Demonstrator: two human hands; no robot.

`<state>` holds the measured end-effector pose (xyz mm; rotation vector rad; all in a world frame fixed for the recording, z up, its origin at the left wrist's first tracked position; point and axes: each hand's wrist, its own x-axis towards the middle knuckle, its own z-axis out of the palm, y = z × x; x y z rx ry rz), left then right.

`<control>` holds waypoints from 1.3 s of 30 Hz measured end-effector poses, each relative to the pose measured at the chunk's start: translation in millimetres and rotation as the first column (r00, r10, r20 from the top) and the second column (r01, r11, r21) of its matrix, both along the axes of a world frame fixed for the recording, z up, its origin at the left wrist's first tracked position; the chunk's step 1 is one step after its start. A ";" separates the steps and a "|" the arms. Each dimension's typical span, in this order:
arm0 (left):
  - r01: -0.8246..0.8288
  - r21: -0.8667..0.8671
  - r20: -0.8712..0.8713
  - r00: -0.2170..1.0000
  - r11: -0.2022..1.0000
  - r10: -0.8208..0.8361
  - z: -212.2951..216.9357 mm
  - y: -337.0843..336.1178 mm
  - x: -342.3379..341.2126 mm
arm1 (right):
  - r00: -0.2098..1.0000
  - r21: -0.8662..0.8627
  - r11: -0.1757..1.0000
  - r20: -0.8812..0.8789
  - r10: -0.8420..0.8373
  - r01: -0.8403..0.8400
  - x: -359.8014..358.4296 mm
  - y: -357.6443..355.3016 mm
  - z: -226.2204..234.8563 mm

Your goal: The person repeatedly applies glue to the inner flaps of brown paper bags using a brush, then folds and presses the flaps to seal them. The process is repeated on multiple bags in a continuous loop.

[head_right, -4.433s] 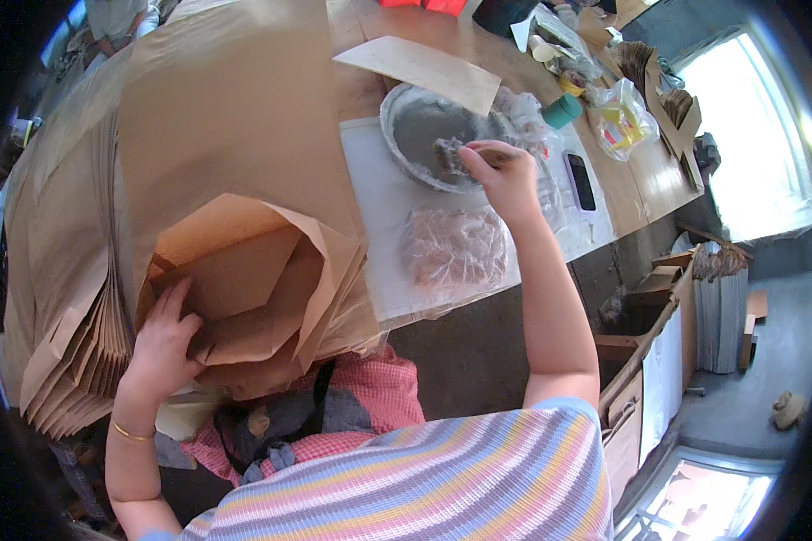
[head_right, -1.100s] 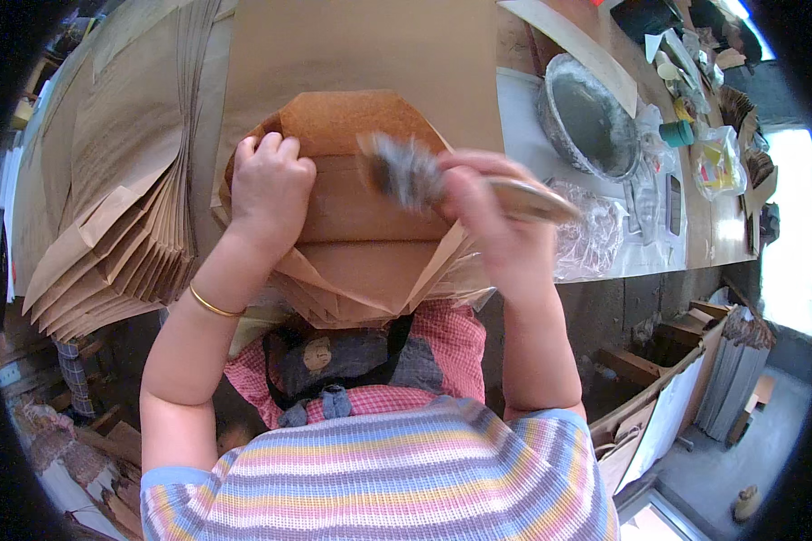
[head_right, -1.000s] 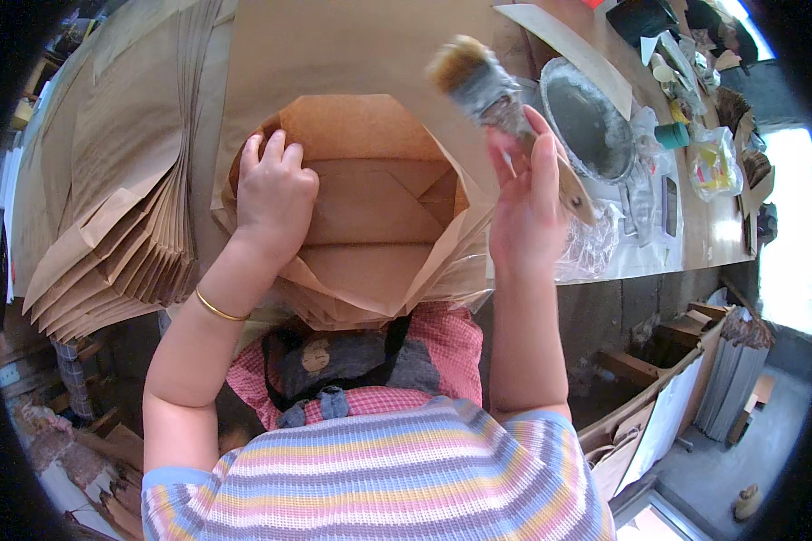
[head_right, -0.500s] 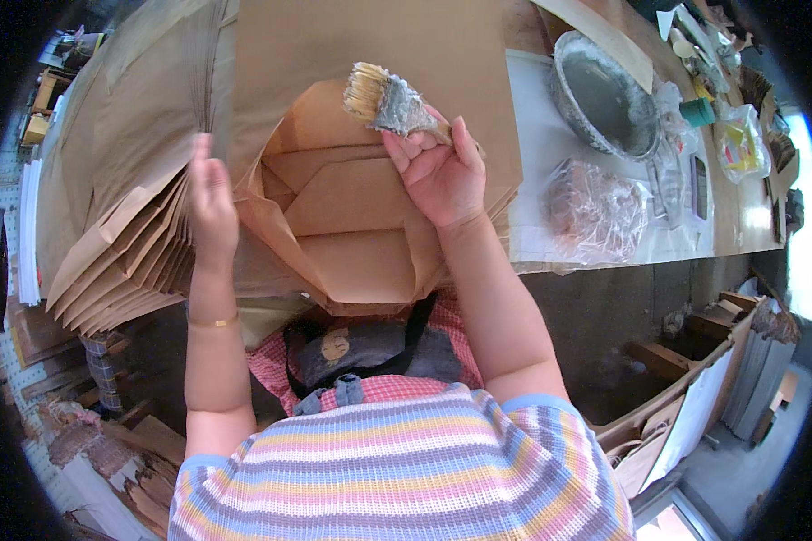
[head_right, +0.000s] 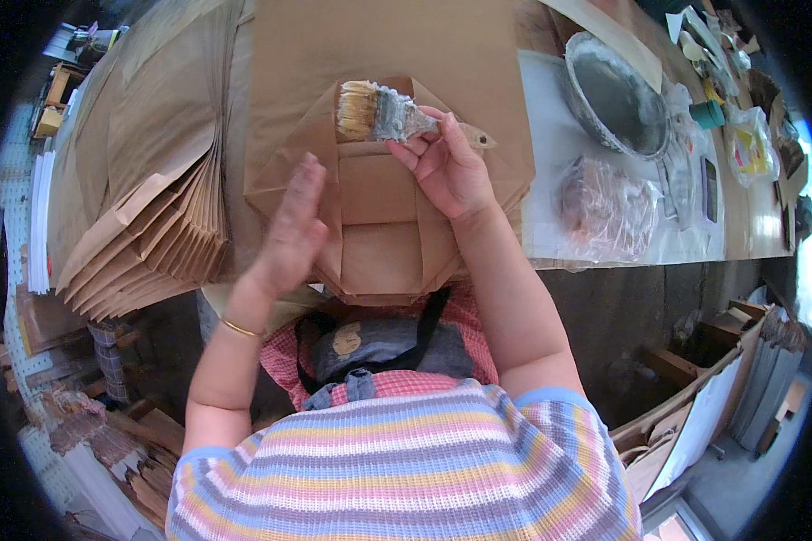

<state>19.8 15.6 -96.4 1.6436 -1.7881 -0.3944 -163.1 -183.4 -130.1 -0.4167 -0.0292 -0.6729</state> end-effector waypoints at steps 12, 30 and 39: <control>-0.121 0.050 0.555 0.829 0.991 0.073 -3.2 -23.2 8.7 | 0.635 -0.706 0.570 -0.678 -0.370 -0.420 -111.0 73.4 94.9; -0.060 -0.004 0.592 0.804 0.998 0.051 6.9 -31.0 11.2 | 0.853 -0.934 -0.074 -0.284 -0.437 -0.348 -96.2 101.7 94.3; -0.005 -0.103 0.186 0.982 0.995 0.024 -5.4 -41.1 40.8 | 0.904 -0.891 -0.297 -0.228 -0.361 -0.344 -6.7 89.9 92.0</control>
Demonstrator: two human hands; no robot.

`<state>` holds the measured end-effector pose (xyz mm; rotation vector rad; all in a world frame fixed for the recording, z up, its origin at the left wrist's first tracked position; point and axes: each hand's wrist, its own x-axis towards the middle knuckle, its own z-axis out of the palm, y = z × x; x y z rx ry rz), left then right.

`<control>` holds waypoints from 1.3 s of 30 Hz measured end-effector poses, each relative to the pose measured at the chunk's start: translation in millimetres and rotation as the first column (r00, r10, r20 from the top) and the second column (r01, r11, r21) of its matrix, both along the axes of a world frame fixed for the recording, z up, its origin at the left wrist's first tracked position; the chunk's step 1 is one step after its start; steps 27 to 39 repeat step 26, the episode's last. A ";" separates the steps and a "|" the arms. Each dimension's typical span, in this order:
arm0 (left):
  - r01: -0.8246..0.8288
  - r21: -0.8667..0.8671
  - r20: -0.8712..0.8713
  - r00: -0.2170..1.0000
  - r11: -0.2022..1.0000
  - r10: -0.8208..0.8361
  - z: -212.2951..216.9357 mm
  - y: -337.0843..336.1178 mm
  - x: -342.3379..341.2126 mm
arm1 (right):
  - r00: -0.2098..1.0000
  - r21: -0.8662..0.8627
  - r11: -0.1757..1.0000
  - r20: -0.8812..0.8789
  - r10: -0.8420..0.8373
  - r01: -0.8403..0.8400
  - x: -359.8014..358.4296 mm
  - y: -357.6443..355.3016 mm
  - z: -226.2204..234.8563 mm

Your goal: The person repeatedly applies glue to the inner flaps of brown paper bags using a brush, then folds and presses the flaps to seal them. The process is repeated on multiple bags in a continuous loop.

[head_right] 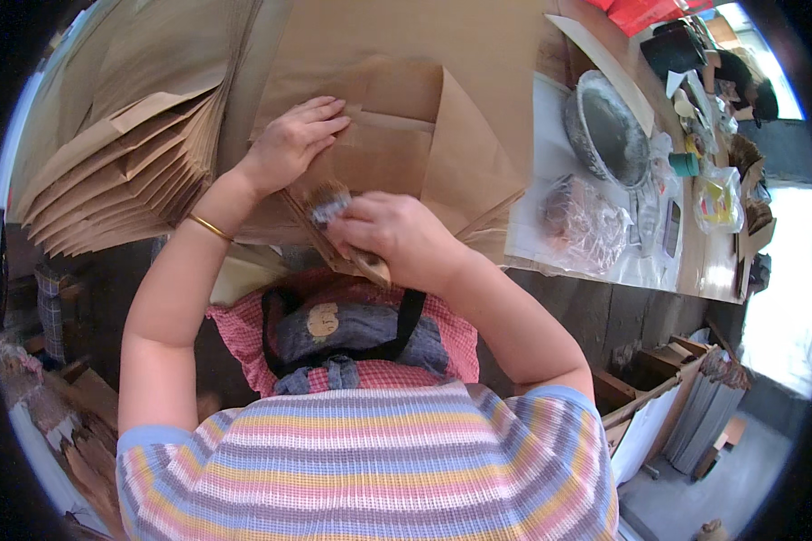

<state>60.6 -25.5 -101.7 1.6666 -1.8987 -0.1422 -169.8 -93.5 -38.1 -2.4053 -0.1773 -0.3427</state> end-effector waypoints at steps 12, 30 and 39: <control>-0.071 -0.110 0.238 0.967 0.991 0.096 -5.8 2.2 -9.8 | 0.987 0.097 0.991 -0.136 -0.080 0.094 -89.3 27.0 16.7; -0.079 -0.043 0.221 0.971 0.996 0.086 -8.8 -2.5 -4.0 | 0.974 0.484 0.864 -0.226 -0.028 0.137 -83.7 6.2 8.4; -0.079 -0.043 0.221 0.971 0.996 0.086 -8.8 -2.5 -4.0 | 0.974 0.484 0.864 -0.226 -0.028 0.137 -83.7 6.2 8.4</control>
